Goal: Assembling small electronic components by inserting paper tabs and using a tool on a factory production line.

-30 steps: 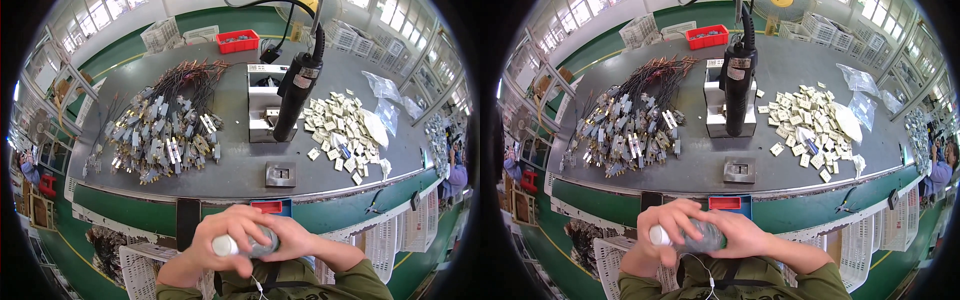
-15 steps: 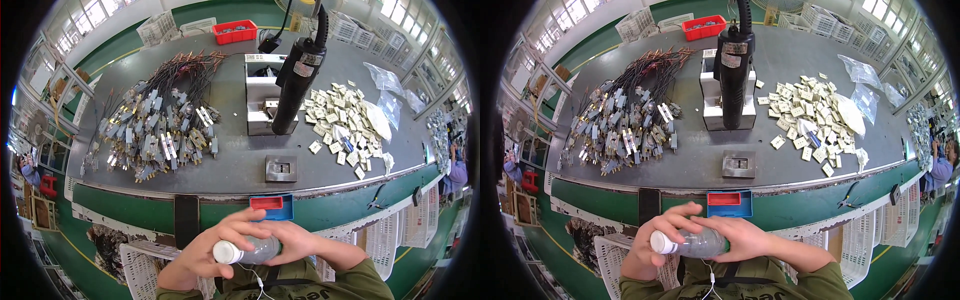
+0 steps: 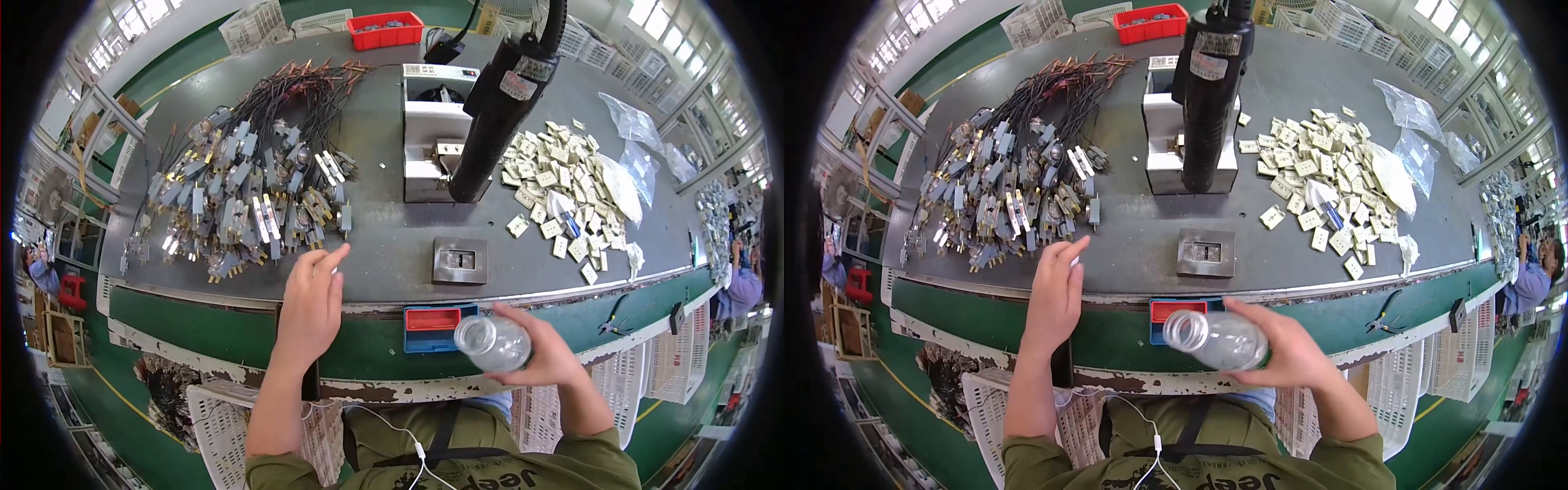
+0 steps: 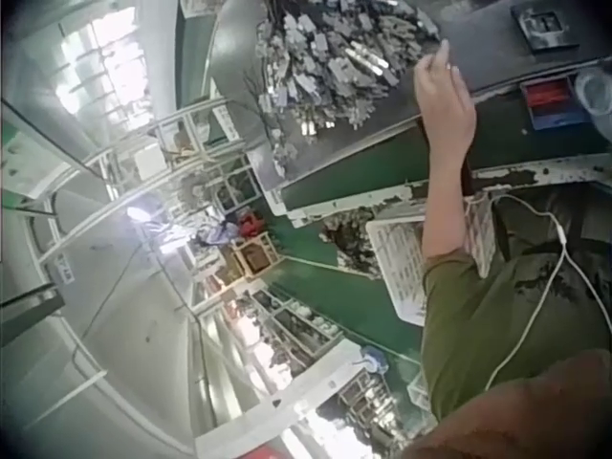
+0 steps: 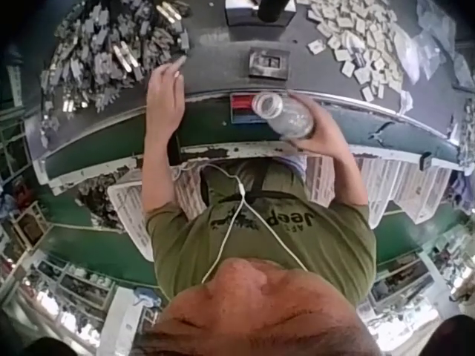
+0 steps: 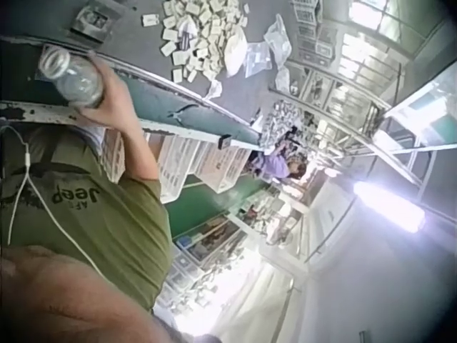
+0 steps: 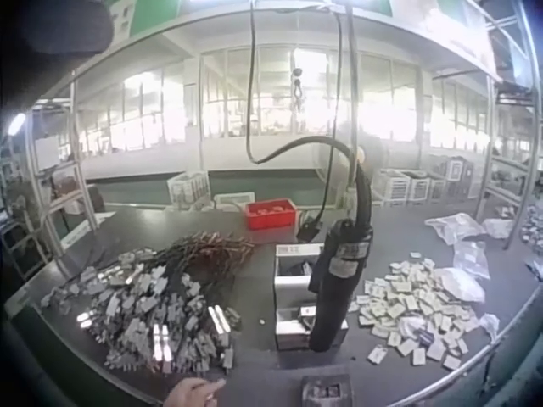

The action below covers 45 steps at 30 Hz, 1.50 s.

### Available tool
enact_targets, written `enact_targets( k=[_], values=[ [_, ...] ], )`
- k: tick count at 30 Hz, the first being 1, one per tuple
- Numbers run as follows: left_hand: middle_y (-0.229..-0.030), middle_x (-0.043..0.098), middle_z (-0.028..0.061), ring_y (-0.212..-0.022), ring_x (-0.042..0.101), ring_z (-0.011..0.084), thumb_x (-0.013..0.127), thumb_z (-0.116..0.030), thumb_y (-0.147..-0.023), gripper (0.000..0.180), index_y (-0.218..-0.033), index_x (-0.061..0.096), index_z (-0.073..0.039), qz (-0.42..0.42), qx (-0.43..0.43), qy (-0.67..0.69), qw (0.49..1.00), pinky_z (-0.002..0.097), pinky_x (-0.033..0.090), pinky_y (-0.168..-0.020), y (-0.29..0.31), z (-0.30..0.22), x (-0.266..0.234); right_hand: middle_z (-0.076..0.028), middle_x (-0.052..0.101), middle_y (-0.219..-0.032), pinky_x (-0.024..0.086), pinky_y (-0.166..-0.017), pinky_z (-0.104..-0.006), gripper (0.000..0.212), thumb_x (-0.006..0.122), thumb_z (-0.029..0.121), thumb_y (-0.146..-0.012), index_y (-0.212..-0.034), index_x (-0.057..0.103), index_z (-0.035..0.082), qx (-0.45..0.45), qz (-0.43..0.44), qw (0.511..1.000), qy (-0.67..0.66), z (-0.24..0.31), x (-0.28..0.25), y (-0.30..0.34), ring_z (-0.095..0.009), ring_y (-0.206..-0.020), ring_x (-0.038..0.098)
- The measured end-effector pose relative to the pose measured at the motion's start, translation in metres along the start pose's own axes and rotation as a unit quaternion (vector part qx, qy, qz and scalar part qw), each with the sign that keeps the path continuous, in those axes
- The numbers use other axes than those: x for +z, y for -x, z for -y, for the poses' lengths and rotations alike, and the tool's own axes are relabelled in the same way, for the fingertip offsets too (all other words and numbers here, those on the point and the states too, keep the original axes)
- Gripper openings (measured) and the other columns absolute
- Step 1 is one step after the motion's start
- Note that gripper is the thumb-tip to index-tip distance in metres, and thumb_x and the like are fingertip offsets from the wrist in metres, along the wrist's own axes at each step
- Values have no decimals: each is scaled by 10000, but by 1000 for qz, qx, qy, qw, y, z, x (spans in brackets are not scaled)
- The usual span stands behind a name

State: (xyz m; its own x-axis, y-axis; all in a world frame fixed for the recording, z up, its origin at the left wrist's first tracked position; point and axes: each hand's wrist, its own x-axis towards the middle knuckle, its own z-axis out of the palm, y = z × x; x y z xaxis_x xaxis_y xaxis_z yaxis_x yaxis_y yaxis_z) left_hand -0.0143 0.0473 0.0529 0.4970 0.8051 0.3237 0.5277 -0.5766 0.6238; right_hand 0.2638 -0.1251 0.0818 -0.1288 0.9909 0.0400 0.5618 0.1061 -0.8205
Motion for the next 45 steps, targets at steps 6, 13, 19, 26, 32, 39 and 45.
enact_targets(
  k=[6,13,19,26,32,39,45],
  values=[
    [-1088,520,124,-991,519,296,587,-78,-836,349,-1184,553,-94,26,53,-193,979,386,405,-844,4,24,20,-182,590,-1149,460,-887,-363,862,850,197,-561,-1304,451,18,11,2,997,83,-9,-16,2,-334,-1035,594],
    [-924,617,101,-816,602,265,659,-38,-774,184,-950,616,-65,43,2,33,999,344,476,-721,30,-17,8,-175,590,-1157,469,-873,-377,833,836,182,-575,-1302,457,36,31,28,991,127,-18,-23,4,-347,-1025,593],
    [-1204,564,132,-1012,616,225,578,-33,-870,466,-1319,459,-72,345,-63,370,860,331,491,-872,75,-59,37,-156,601,-1062,492,-796,-391,820,801,170,-604,-1334,436,90,25,52,986,155,-17,-23,-3,-342,-947,590],
    [-1459,308,142,-1279,430,248,485,-21,-929,677,-1477,105,-137,374,-114,574,720,354,376,-1013,90,-69,79,-128,597,-1020,489,-771,-386,806,787,156,-601,-1328,442,106,18,72,977,199,-16,-21,-9,-319,-915,590],
    [-1482,245,158,-1292,406,263,472,-56,-949,705,-1476,9,-119,330,-151,666,651,345,367,-1025,92,-69,94,-114,588,-977,479,-740,-388,806,774,141,-589,-1323,443,111,20,85,968,234,-17,-19,-15,-309,-870,588],
    [-1492,213,159,-1295,397,258,447,-52,-959,696,-1475,-14,-123,320,-169,700,616,344,359,-1031,93,-69,98,-129,599,-994,480,-739,-387,800,793,175,-575,-1298,464,81,40,109,956,269,-16,-20,-19,-322,-867,594],
    [-1501,191,157,-1293,400,257,432,-40,-962,693,-1477,-22,-138,316,-168,710,606,334,358,-1028,94,-69,101,-118,594,-960,478,-715,-386,801,787,166,-567,-1298,468,89,41,108,951,285,-14,-20,-20,-315,-838,593]
  ],
)
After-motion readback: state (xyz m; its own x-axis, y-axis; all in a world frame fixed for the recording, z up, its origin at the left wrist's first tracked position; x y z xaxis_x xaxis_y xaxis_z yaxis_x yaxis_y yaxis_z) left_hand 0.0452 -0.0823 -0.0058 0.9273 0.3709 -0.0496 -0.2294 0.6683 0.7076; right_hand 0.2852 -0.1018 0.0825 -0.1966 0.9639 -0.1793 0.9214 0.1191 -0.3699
